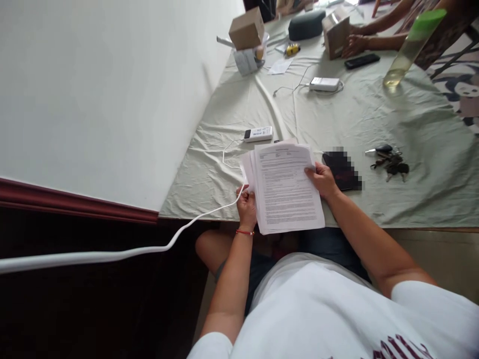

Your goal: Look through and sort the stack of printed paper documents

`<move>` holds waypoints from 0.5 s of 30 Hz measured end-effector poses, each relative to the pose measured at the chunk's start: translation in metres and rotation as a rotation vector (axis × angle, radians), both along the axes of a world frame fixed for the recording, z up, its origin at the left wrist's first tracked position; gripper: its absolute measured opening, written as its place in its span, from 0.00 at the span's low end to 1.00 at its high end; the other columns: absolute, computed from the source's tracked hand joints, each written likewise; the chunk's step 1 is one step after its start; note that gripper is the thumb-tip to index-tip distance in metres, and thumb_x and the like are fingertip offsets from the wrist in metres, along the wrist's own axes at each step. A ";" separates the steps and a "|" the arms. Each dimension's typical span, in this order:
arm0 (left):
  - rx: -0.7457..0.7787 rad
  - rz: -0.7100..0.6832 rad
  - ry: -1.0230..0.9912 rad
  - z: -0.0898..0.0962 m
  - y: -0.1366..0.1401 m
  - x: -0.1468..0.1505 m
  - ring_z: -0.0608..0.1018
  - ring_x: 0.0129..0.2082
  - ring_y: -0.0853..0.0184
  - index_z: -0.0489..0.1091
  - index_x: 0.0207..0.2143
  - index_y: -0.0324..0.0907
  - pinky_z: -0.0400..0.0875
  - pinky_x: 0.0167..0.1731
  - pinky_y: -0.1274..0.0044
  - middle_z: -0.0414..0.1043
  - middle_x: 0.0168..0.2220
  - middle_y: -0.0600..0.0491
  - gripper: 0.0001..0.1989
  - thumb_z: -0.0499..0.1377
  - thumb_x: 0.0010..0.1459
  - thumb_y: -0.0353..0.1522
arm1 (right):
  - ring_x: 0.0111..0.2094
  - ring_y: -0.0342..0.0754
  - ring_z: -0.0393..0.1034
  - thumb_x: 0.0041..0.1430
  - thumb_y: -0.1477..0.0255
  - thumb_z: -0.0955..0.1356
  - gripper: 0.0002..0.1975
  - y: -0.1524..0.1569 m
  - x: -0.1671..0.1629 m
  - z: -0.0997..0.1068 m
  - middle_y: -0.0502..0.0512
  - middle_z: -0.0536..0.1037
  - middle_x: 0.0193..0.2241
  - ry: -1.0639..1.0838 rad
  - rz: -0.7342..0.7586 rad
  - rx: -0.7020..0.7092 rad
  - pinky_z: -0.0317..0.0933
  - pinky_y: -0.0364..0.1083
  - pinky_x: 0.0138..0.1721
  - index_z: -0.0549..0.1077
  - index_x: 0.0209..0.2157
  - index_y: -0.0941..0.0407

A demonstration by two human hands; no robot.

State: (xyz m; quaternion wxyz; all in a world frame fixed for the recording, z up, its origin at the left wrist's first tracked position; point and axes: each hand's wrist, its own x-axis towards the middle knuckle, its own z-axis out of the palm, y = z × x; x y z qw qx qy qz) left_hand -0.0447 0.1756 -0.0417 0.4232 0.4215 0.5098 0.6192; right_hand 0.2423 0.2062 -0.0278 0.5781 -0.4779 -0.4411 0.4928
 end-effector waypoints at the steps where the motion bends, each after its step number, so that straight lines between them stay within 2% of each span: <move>1: -0.009 0.002 0.006 0.001 0.000 0.000 0.77 0.34 0.69 0.72 0.46 0.45 0.72 0.38 0.77 0.75 0.34 0.56 0.21 0.70 0.56 0.44 | 0.29 0.47 0.70 0.51 0.54 0.75 0.20 0.000 0.000 0.001 0.52 0.79 0.31 0.006 0.002 -0.005 0.65 0.46 0.30 0.78 0.38 0.54; 5: -0.014 0.000 0.012 0.008 -0.002 0.003 0.77 0.37 0.67 0.77 0.38 0.43 0.71 0.41 0.75 0.78 0.35 0.54 0.17 0.71 0.54 0.45 | 0.29 0.47 0.69 0.50 0.52 0.75 0.21 -0.001 -0.001 0.004 0.51 0.78 0.30 0.018 0.007 -0.010 0.65 0.46 0.30 0.77 0.37 0.53; 9: -0.030 -0.007 -0.046 0.013 -0.003 0.004 0.76 0.36 0.67 0.78 0.37 0.43 0.71 0.39 0.75 0.79 0.35 0.54 0.18 0.72 0.52 0.46 | 0.26 0.45 0.65 0.48 0.51 0.77 0.21 -0.003 -0.001 0.008 0.48 0.76 0.27 0.033 -0.005 -0.025 0.61 0.45 0.27 0.74 0.33 0.52; 15: -0.111 -0.056 -0.156 0.015 -0.003 0.005 0.77 0.34 0.67 0.80 0.39 0.42 0.72 0.37 0.74 0.79 0.34 0.54 0.22 0.72 0.51 0.49 | 0.25 0.44 0.66 0.45 0.51 0.79 0.23 -0.005 -0.001 0.011 0.48 0.76 0.26 0.104 -0.025 -0.016 0.62 0.45 0.28 0.75 0.32 0.53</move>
